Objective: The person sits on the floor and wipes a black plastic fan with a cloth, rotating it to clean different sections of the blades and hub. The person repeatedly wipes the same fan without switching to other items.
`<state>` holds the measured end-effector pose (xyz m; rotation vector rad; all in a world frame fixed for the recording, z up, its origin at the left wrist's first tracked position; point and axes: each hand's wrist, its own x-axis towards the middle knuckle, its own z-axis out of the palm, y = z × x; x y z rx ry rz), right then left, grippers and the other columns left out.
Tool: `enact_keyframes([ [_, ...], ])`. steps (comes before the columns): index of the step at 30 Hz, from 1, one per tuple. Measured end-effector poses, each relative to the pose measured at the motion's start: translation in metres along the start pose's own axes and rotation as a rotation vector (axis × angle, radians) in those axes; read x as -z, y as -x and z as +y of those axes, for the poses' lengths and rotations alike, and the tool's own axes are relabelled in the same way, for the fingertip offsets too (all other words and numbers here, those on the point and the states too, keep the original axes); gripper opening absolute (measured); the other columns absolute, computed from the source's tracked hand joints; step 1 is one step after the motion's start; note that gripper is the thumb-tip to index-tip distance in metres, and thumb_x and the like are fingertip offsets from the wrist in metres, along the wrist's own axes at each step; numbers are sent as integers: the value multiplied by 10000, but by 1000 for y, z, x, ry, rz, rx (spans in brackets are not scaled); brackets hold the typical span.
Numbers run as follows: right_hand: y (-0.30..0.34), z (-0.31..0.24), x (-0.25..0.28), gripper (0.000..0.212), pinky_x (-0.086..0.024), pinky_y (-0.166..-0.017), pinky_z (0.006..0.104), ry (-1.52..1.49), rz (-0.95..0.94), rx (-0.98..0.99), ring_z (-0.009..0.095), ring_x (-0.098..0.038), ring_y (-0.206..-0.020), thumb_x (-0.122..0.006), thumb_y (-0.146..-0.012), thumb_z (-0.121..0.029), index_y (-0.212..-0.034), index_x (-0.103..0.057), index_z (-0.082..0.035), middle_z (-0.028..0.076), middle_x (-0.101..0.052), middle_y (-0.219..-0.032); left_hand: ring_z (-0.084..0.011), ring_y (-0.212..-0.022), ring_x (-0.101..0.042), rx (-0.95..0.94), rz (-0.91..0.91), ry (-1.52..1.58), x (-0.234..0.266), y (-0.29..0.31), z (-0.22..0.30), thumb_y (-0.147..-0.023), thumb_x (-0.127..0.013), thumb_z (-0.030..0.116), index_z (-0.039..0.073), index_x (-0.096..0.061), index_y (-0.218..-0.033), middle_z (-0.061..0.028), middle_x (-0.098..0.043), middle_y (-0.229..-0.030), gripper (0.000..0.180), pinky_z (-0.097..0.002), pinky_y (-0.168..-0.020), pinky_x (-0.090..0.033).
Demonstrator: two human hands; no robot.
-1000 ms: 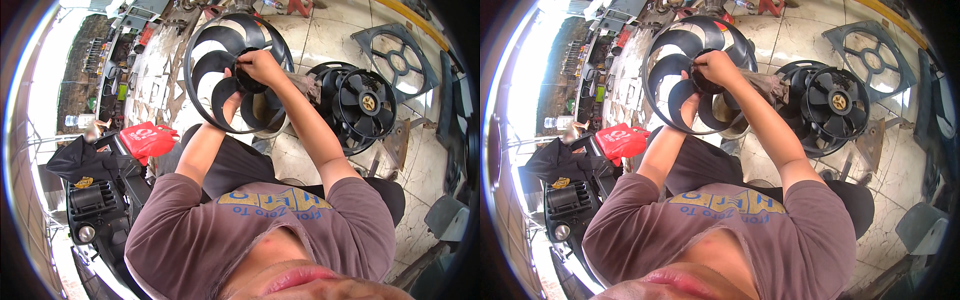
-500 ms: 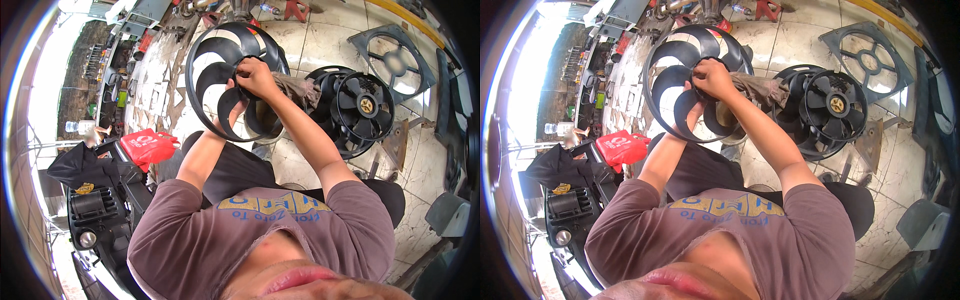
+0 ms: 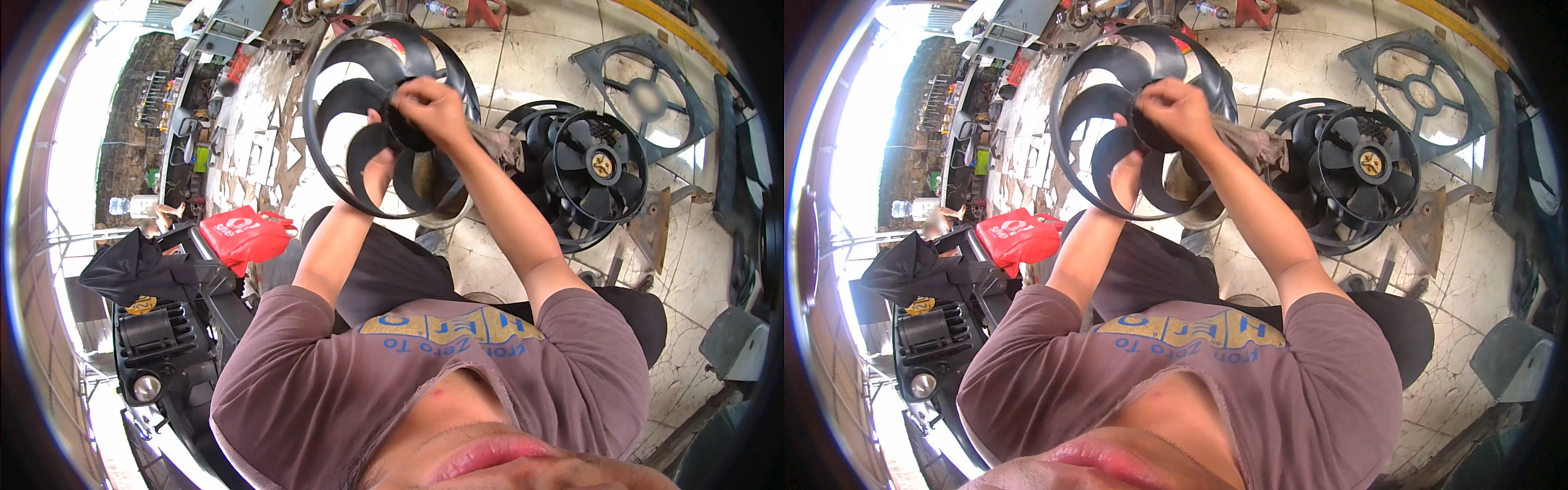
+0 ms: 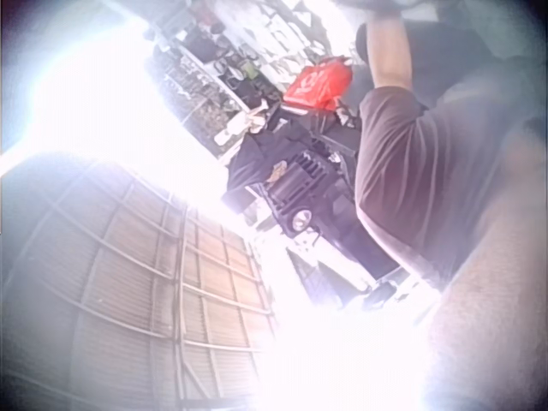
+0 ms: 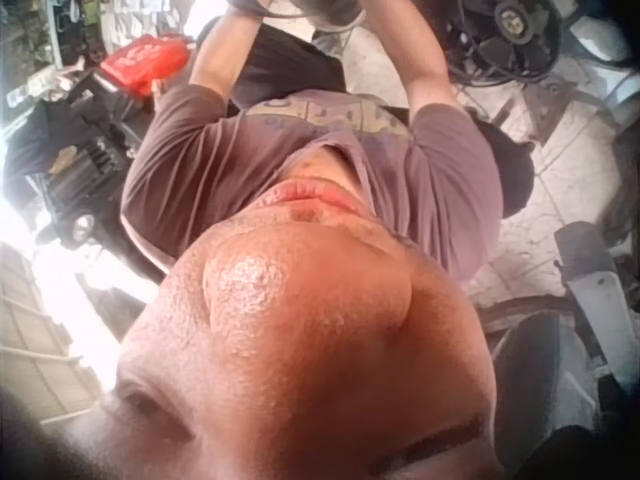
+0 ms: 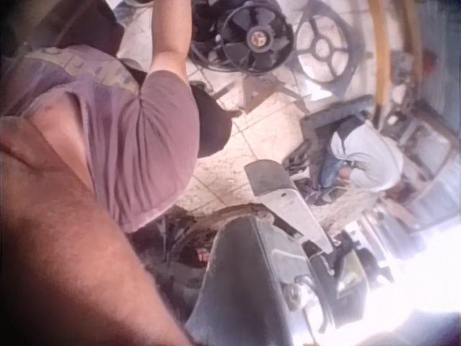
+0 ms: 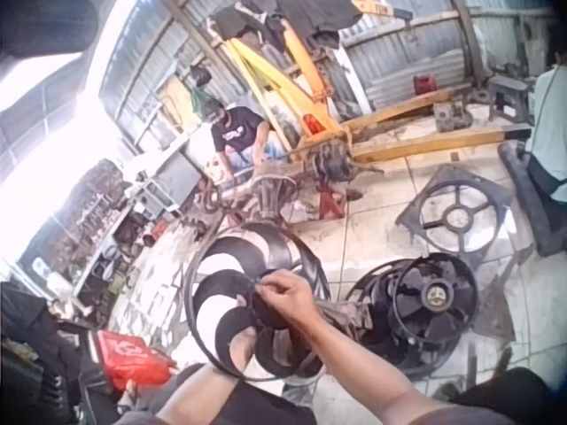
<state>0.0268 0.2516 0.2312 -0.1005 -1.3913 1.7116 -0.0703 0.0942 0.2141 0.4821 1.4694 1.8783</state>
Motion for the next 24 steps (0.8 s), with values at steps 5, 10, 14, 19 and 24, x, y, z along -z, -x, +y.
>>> enact_keyframes([
  [5,-39,-66,35,152,-458,-525,234,-454,155,-131,88,-616,-601,-812,-897,-56,-1030,-768,3,42,-720,-799,-327,-1331,-523,24,-180,380,-3,-6,28,-793,-499,948,144,-453,-1535,-144,-497,-1530,1095,-520,-1203,-389],
  [10,-47,-95,66,177,-514,-668,218,-397,282,8,85,-664,-755,-835,-865,-27,-1015,-776,44,39,-735,-880,-310,-1443,-442,-21,-455,632,7,-10,41,-953,-484,783,130,-421,-1557,-159,-438,-1581,892,-545,-1246,-345],
  [14,-49,-87,78,192,-514,-771,204,-363,299,-28,83,-676,-860,-825,-875,-26,-1045,-779,52,43,-745,-979,-302,-1453,-431,-3,-503,779,11,-9,44,-961,-477,774,146,-423,-1563,-144,-433,-1593,872,-566,-1242,-328],
  [19,-48,-90,76,174,-506,-747,201,-228,261,43,72,-666,-845,-823,-882,-48,-1031,-791,35,28,-736,-976,-291,-1464,-416,132,-437,941,4,1,48,-970,-469,763,166,-427,-1571,-125,-428,-1609,848,-593,-1237,-308],
  [24,-41,-84,46,138,-527,-779,250,125,137,134,114,-695,-869,-807,-897,-114,-999,-816,-22,52,-764,-954,-302,-1443,-448,11,-237,420,6,-6,35,-904,-454,861,164,-457,-1563,-124,-456,-1591,958,-532,-1240,-334],
])
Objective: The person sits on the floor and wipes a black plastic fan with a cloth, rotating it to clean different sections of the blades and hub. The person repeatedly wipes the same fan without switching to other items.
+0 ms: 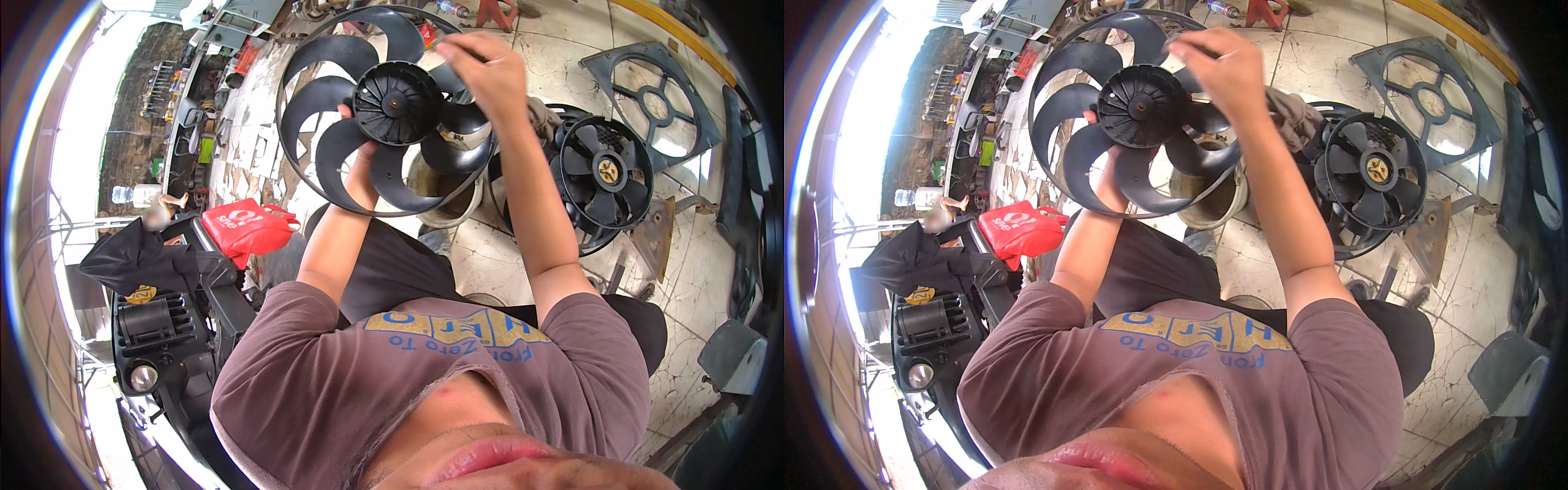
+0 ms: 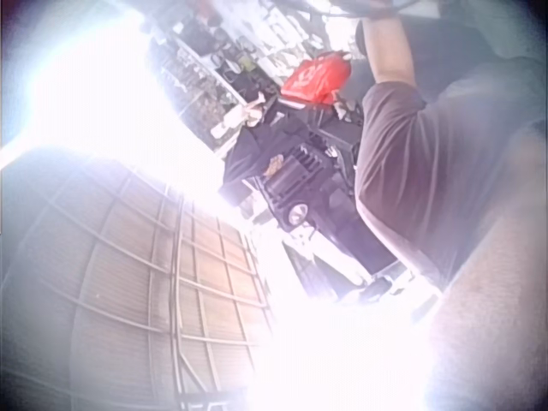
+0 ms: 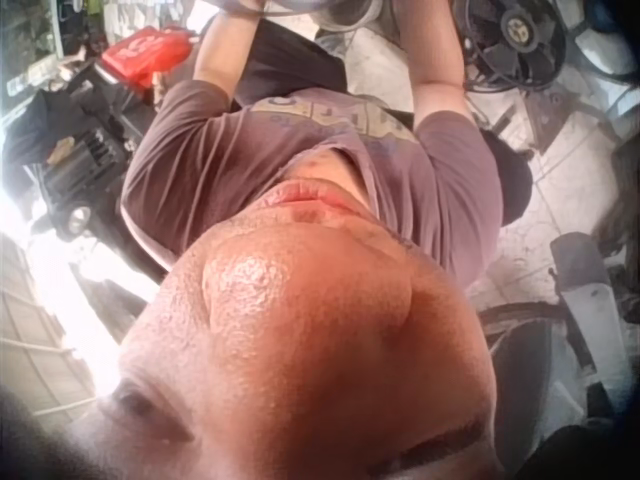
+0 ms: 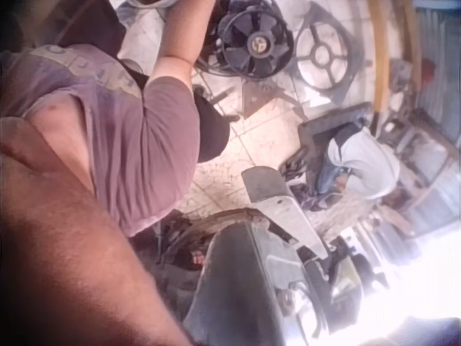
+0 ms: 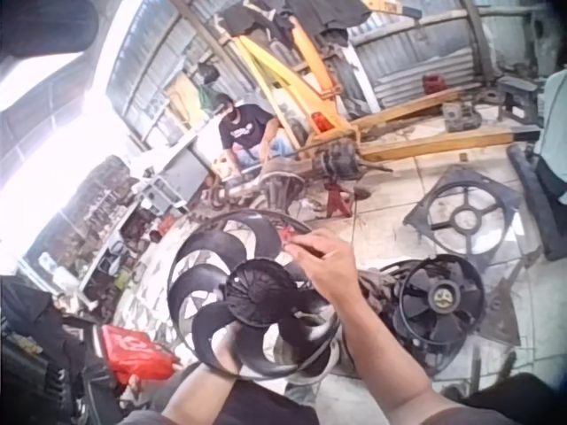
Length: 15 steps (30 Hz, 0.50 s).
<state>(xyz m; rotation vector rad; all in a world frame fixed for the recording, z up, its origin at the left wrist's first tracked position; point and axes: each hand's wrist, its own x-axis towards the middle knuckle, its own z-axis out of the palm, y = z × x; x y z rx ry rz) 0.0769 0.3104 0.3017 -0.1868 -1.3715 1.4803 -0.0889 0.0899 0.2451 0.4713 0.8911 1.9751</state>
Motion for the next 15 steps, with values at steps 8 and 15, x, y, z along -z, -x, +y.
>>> enact_keyframes([
  [8,44,28,-55,103,-541,-744,400,426,-50,106,313,-673,-826,-812,-802,-147,-880,-807,-80,70,-737,-855,-342,-1421,-505,-55,114,-261,-28,5,-29,-849,-637,804,88,-439,-1561,-164,-521,-1538,1028,-523,-1210,-399],
  [15,65,47,-70,99,-548,-771,402,429,-11,168,314,-687,-875,-767,-826,-103,-914,-785,-60,84,-717,-906,-262,-1311,-584,-59,89,-282,-21,6,-40,-947,-609,706,130,-520,-1485,-88,-603,-1429,793,-466,-1105,-470],
])
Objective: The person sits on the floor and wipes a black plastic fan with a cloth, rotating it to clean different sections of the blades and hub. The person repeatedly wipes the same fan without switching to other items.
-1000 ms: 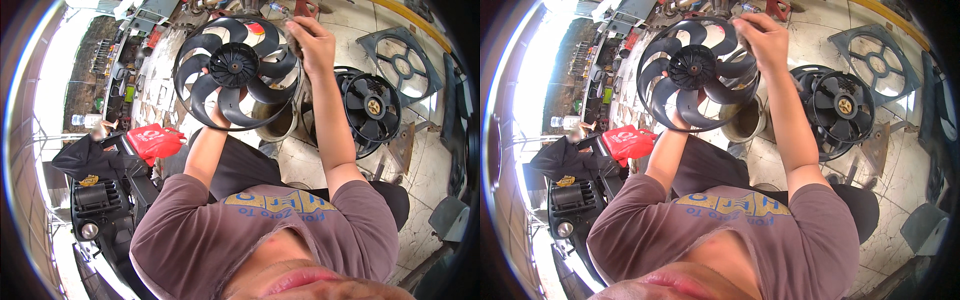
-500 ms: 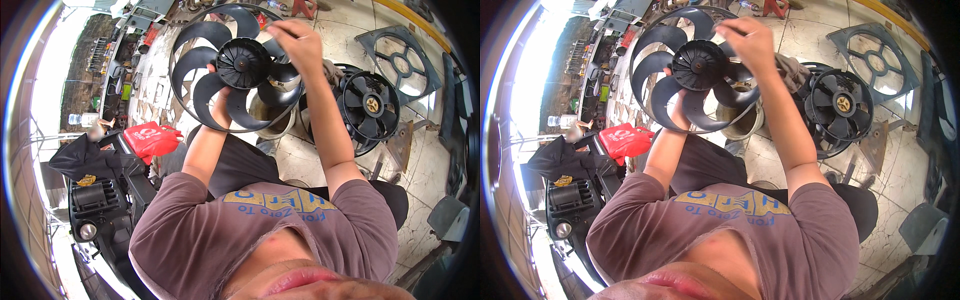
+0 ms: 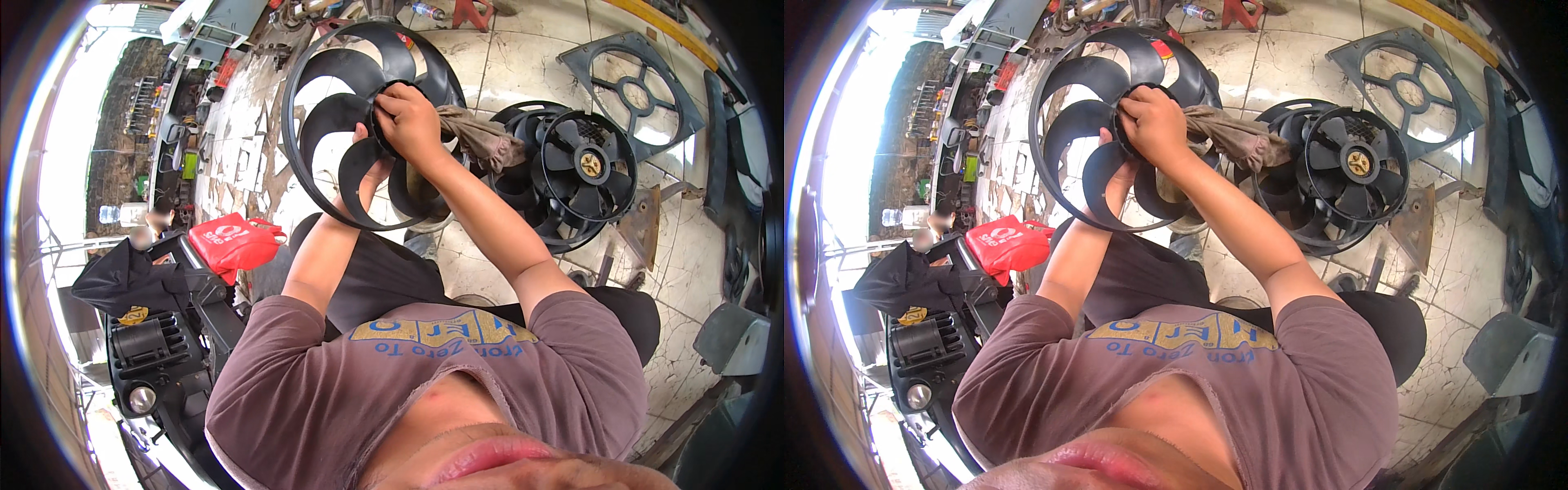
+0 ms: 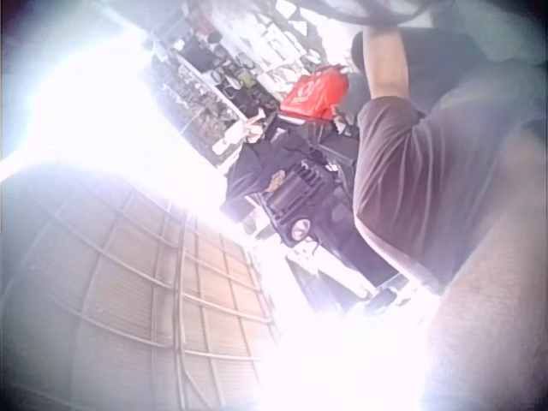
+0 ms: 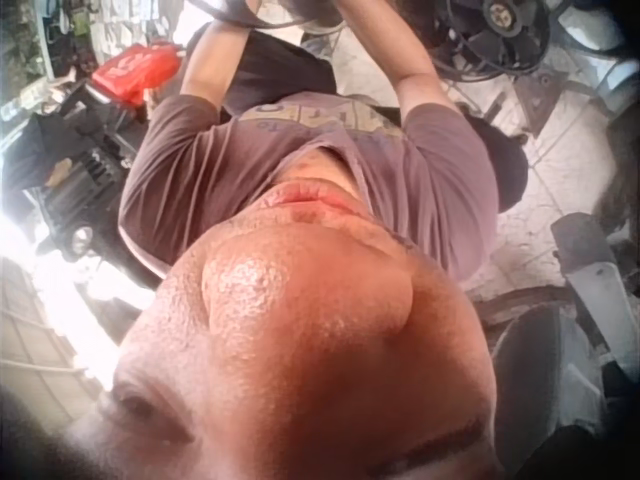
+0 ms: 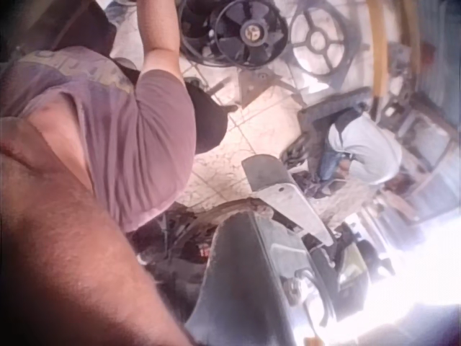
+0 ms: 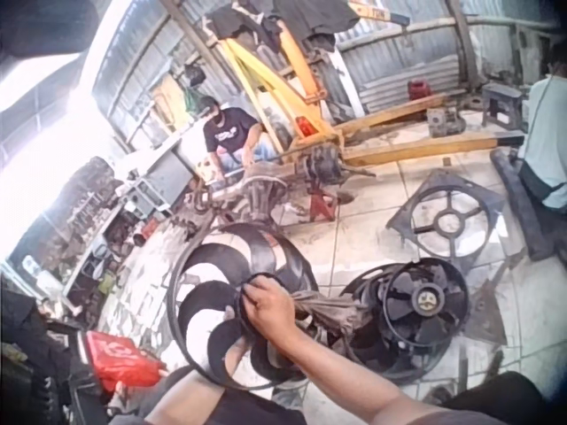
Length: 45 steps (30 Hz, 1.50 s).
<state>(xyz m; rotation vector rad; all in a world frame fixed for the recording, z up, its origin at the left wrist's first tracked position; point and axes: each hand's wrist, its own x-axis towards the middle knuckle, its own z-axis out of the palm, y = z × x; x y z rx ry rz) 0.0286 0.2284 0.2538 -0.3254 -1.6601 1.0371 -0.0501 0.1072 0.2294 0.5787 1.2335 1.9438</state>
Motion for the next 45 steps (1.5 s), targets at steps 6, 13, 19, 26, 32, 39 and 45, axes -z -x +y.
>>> enact_keyframes([
  [6,-2,11,-6,167,-536,-737,381,-229,-100,-188,346,-697,-820,-740,-864,-91,-1010,-768,-15,148,-692,-884,-276,-1364,-535,60,79,-102,30,-8,-13,-930,-594,743,134,-469,-1529,-88,-551,-1489,863,-468,-1138,-440],
  [13,-7,7,-3,175,-538,-714,387,-133,-181,-112,346,-695,-793,-748,-867,-137,-1006,-785,-37,140,-693,-858,-243,-1229,-617,3,168,-31,1,4,10,-985,-575,682,109,-586,-1392,-74,-660,-1304,704,-445,-1033,-505],
  [19,4,8,-8,181,-541,-711,392,-318,-63,-271,359,-697,-797,-743,-860,-133,-986,-779,-9,148,-712,-890,-234,-1216,-621,-3,2,-108,27,-3,-8,-1012,-488,709,104,-587,-1377,-79,-665,-1277,714,-438,-1040,-497],
  [26,-15,-1,20,154,-551,-740,439,92,-454,-44,355,-704,-844,-784,-824,-159,-964,-810,-100,118,-708,-863,-244,-1226,-632,10,168,21,-7,10,27,-1023,-408,738,79,-583,-1393,-97,-661,-1324,776,-437,-1075,-501],
  [32,-44,3,39,115,-547,-747,413,-11,-362,1,340,-694,-822,-792,-845,-178,-921,-800,-92,129,-708,-838,-248,-1220,-635,4,-34,186,0,-14,38,-1029,-401,732,72,-585,-1393,-97,-662,-1326,776,-439,-1078,-496],
  [39,-57,11,60,188,-554,-788,304,-105,-167,-208,216,-740,-832,-754,-936,-174,-1052,-780,-29,132,-779,-942,-252,-1213,-638,19,-78,233,3,-15,34,-1035,-392,725,63,-587,-1393,-98,-663,-1329,777,-441,-1081,-491],
  [45,-50,17,48,166,-540,-792,264,-344,-79,-366,100,-694,-841,-749,-933,-99,-1044,-746,24,59,-767,-907,-256,-1208,-641,8,-78,178,2,-16,25,-1041,-384,719,55,-588,-1393,-98,-663,-1331,779,-443,-1084,-486],
])
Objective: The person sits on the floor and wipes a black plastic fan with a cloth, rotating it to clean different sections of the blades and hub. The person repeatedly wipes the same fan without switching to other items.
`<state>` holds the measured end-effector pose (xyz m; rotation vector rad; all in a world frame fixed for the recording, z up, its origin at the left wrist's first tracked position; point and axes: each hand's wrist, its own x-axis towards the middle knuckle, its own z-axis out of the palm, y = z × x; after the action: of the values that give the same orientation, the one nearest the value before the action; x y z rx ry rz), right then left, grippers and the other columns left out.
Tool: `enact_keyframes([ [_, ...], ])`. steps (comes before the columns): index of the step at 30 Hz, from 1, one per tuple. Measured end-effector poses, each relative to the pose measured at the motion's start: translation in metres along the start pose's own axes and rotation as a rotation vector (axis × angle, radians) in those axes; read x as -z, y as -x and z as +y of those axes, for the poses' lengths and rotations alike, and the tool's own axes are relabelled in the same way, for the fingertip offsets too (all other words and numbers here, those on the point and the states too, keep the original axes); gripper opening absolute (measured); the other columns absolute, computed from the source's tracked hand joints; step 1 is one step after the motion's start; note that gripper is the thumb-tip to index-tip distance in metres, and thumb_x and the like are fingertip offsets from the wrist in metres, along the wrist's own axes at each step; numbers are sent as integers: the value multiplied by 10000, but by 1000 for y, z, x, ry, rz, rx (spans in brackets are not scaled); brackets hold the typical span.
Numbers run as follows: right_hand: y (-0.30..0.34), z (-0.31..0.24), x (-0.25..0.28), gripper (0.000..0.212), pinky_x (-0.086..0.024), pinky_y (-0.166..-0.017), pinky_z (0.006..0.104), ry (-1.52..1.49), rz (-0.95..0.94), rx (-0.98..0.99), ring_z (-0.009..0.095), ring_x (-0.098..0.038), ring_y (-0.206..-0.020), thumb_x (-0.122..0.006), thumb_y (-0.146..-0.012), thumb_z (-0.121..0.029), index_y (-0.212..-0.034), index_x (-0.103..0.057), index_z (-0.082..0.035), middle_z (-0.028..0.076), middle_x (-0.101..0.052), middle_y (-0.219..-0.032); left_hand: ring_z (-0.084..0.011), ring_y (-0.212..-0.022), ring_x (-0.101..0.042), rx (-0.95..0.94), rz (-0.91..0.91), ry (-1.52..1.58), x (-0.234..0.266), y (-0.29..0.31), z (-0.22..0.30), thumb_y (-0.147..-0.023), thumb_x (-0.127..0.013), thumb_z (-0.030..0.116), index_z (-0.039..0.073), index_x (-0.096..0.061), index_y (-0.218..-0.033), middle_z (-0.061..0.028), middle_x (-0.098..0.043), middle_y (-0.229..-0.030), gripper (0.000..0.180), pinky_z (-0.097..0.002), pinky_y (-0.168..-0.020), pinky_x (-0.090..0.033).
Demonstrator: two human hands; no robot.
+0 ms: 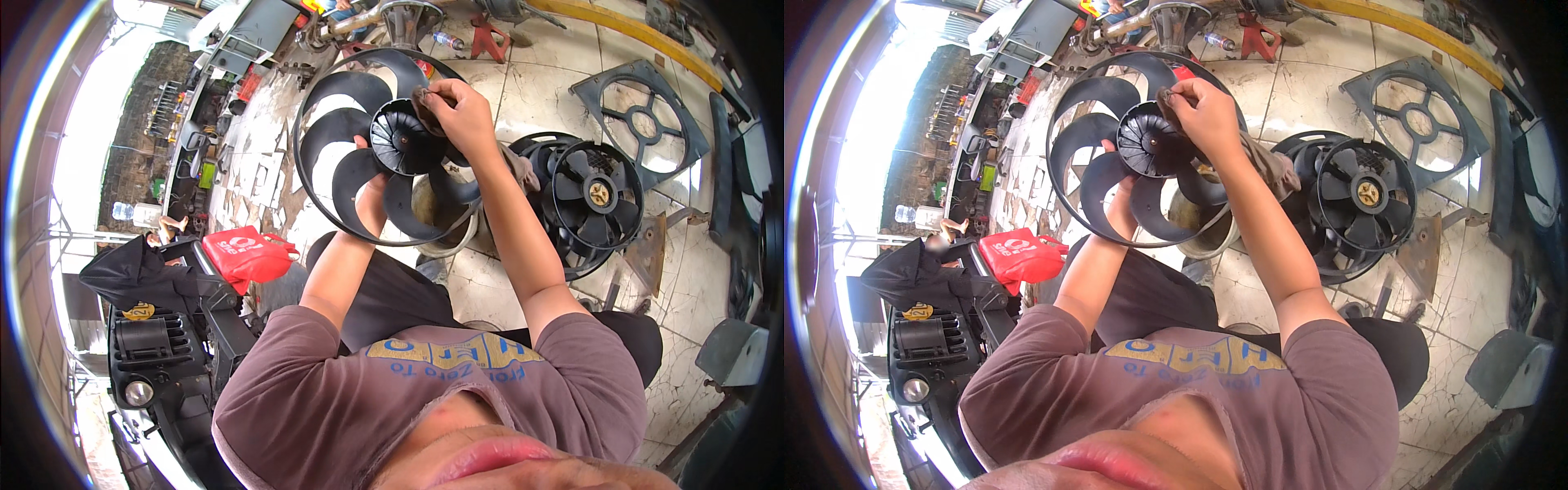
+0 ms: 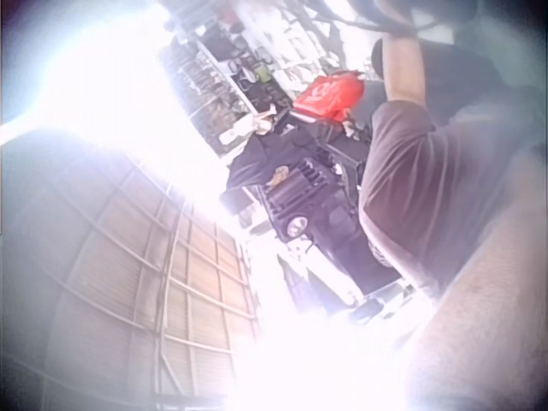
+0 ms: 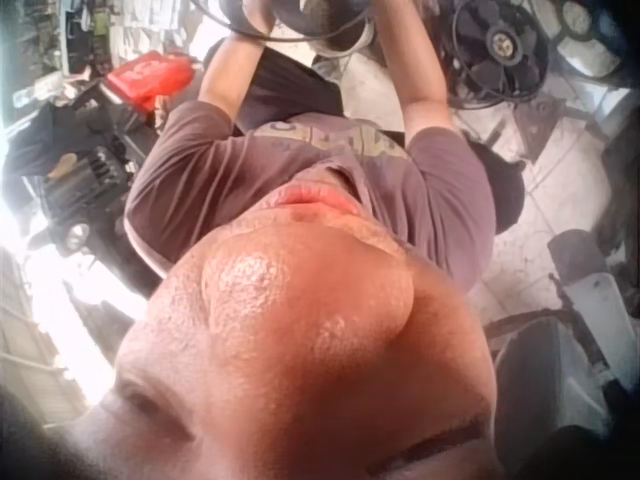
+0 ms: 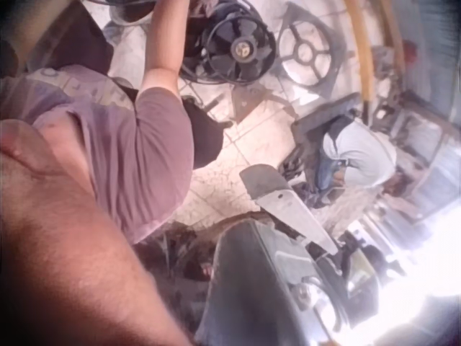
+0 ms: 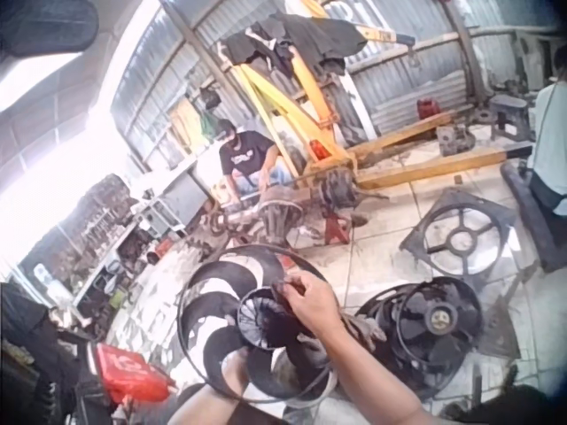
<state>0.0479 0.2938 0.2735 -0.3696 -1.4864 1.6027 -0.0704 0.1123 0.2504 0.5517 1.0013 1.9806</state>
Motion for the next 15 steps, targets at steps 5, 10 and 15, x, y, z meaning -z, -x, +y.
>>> enact_keyframes([
  [5,18,16,-24,175,-544,-749,258,-43,27,-75,96,-685,-784,-810,-875,-116,-971,-743,14,47,-760,-873,-259,-1203,-643,12,61,-121,4,9,-23,-1046,-378,714,49,-590,-1392,-99,-664,-1333,780,-444,-1086,-482],
  [10,31,38,-41,150,-516,-681,249,-141,110,-254,78,-638,-727,-825,-866,-105,-907,-755,21,45,-757,-839,-233,-1242,-599,43,41,-279,7,15,-44,-1021,-415,739,89,-576,-1412,-63,-647,-1349,776,-407,-1089,-453],
  [15,29,52,-42,197,-548,-722,281,-218,-62,-255,117,-699,-766,-840,-843,-126,-922,-752,32,100,-771,-845,-219,-1201,-585,114,167,-208,-2,17,-39,-1006,-442,753,116,-595,-1380,-36,-650,-1318,754,-392,-1072,-441],
])
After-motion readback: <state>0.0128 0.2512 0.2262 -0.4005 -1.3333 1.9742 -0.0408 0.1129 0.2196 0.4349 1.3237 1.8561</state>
